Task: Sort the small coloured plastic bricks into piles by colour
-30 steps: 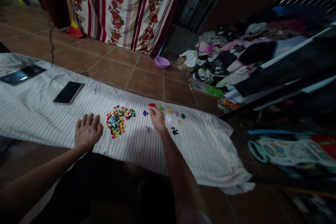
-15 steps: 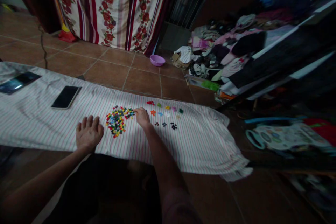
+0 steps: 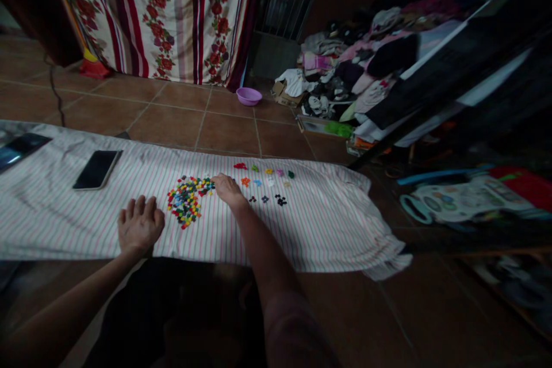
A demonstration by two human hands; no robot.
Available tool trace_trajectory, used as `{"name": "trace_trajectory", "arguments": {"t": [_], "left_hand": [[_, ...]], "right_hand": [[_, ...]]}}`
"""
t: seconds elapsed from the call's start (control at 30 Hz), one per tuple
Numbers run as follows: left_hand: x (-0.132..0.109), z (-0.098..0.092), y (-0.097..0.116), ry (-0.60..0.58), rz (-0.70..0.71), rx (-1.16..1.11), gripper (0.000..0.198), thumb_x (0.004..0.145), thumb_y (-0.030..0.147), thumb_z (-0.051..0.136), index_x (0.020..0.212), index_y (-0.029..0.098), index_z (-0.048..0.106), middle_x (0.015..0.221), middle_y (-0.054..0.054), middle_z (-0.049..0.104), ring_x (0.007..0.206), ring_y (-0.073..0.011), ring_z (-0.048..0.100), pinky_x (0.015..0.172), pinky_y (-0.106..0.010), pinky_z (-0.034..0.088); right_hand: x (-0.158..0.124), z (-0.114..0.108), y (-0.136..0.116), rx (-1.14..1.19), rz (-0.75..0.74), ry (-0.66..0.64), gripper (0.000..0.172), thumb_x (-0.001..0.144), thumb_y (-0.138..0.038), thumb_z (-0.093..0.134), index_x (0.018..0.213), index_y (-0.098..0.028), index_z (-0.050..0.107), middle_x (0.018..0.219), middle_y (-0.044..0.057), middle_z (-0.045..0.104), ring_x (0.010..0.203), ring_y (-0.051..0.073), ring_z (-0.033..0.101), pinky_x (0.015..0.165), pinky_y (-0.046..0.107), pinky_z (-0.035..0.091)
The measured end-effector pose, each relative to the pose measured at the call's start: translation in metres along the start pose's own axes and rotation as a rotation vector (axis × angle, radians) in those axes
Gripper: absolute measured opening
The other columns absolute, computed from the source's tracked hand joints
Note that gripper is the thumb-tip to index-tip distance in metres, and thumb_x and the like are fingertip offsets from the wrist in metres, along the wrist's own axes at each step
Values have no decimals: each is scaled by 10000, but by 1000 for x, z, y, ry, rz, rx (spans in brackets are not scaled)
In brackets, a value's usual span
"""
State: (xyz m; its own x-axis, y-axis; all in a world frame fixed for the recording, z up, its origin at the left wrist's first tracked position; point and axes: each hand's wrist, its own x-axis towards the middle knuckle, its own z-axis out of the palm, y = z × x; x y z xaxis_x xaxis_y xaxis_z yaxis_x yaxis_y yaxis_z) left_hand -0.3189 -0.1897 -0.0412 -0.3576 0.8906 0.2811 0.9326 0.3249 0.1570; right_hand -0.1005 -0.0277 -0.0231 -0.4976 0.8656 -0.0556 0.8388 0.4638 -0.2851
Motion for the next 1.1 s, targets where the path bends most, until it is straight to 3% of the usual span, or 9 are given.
{"name": "trace_trajectory", "arguments": {"t": [0.4, 0.57, 0.83, 1.1], "left_hand": [[1, -1, 1, -31, -20, -25, 541, 916, 348, 296, 1368, 146, 516, 1468, -150, 454, 1428, -327, 284, 1144, -515, 218], [0, 0, 1, -18, -16, -26, 539, 926, 346, 277, 1367, 148, 518, 1460, -149, 462, 1425, -323, 287, 1143, -520, 222], [0, -6, 4, -33, -24, -42, 545, 912, 346, 293, 1361, 134, 518, 1463, -169, 454, 1427, -324, 282, 1142, -528, 213], [-1, -11, 5, -30, -4, -13, 548, 925, 350, 251, 1354, 132, 516, 1446, -168, 467, 1410, -332, 311, 1132, -516, 238]], "right_hand": [[2, -1, -1, -95, -52, -36, 283, 946, -184, 457, 1108, -225, 685, 1094, 69, 651, 1021, 183, 603, 878, 248, 434], [2, 3, 1, 5, -14, 34, 243, 921, -160, 486, 1059, -221, 677, 1089, 59, 659, 978, 168, 604, 855, 245, 435], [-3, 2, 7, 147, -61, 196, 192, 844, -88, 502, 940, -179, 642, 914, 47, 657, 863, 159, 584, 799, 247, 423], [-14, -8, 29, 202, 67, 267, 174, 826, -131, 508, 932, -181, 636, 876, 41, 675, 804, 160, 605, 749, 250, 443]]}}
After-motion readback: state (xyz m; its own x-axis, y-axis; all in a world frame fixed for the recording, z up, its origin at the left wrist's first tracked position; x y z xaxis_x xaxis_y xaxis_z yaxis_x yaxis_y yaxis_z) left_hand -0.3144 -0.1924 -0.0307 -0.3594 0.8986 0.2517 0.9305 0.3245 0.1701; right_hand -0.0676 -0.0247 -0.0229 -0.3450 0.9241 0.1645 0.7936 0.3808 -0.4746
